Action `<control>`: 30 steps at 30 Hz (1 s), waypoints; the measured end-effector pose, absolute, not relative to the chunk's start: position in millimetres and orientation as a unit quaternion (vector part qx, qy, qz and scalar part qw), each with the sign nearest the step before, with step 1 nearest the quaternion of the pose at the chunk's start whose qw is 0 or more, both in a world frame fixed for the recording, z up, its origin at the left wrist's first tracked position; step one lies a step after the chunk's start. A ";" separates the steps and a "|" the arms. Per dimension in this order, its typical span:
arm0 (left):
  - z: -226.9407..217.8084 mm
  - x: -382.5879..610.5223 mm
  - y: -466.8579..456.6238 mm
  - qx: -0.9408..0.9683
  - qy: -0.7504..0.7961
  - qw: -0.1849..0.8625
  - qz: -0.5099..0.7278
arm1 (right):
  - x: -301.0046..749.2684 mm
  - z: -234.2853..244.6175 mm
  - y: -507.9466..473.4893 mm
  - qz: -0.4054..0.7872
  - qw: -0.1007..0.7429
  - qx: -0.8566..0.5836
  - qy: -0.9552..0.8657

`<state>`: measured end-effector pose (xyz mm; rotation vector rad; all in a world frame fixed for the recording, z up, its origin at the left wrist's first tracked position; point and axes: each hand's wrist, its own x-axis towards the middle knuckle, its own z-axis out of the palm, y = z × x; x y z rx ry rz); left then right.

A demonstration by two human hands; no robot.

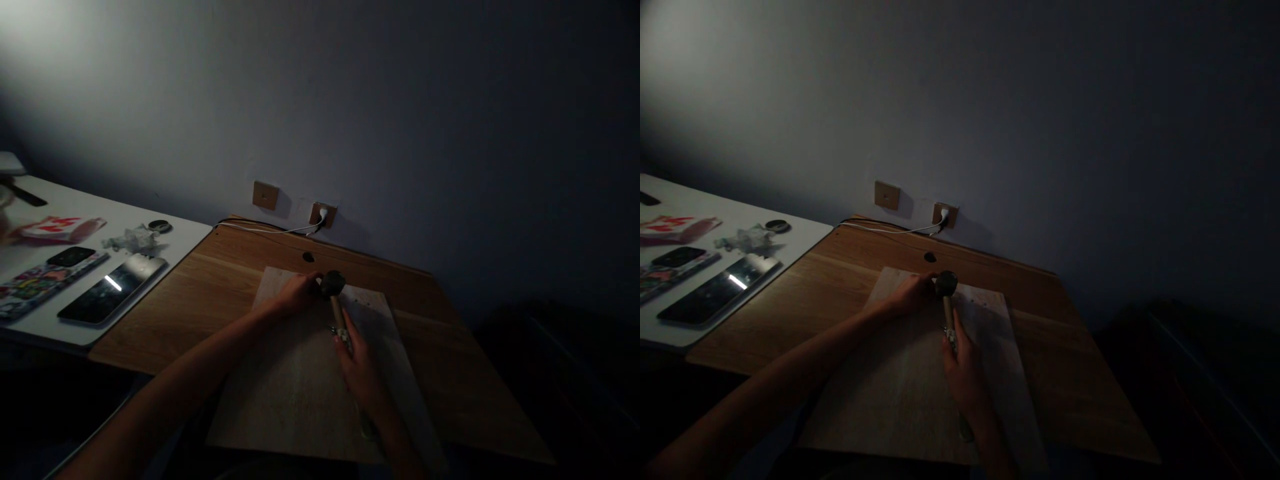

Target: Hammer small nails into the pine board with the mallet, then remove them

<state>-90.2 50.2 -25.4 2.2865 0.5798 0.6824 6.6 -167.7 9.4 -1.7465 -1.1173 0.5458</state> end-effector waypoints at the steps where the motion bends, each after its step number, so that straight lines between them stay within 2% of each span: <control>1: -26.1 -90.0 50.4 0.877 0.220 0.336 0.264 | 6.7 8.6 -168.1 0.224 0.471 -0.716 -0.464; 5: -29.5 -88.3 52.5 0.877 0.230 0.331 0.261 | 5.7 10.0 -169.5 0.233 0.457 -0.722 -0.465; 12: -31.8 -86.5 53.1 0.881 0.237 0.318 0.259 | 3.4 8.5 -169.2 0.228 0.487 -0.716 -0.445; 16: -29.8 -88.8 51.7 0.885 0.231 0.319 0.250 | 2.7 15.7 -178.7 0.338 0.508 -0.708 -0.356; 19: -22.4 -94.3 47.0 0.903 0.223 0.266 0.252 | 2.5 27.0 -196.5 0.403 0.542 -0.691 -0.258; 24: 3.8 -105.0 21.1 0.954 0.098 0.163 0.230 | 10.6 29.7 -232.9 0.409 0.544 -0.717 -0.153; 27: 13.0 -105.9 2.1 0.981 0.001 0.086 0.174 | 21.0 19.1 -247.8 0.407 0.548 -0.720 -0.127; 30: 12.4 -103.4 -9.8 0.986 -0.027 0.025 0.160 | 30.5 9.2 -255.8 0.415 0.543 -0.716 -0.145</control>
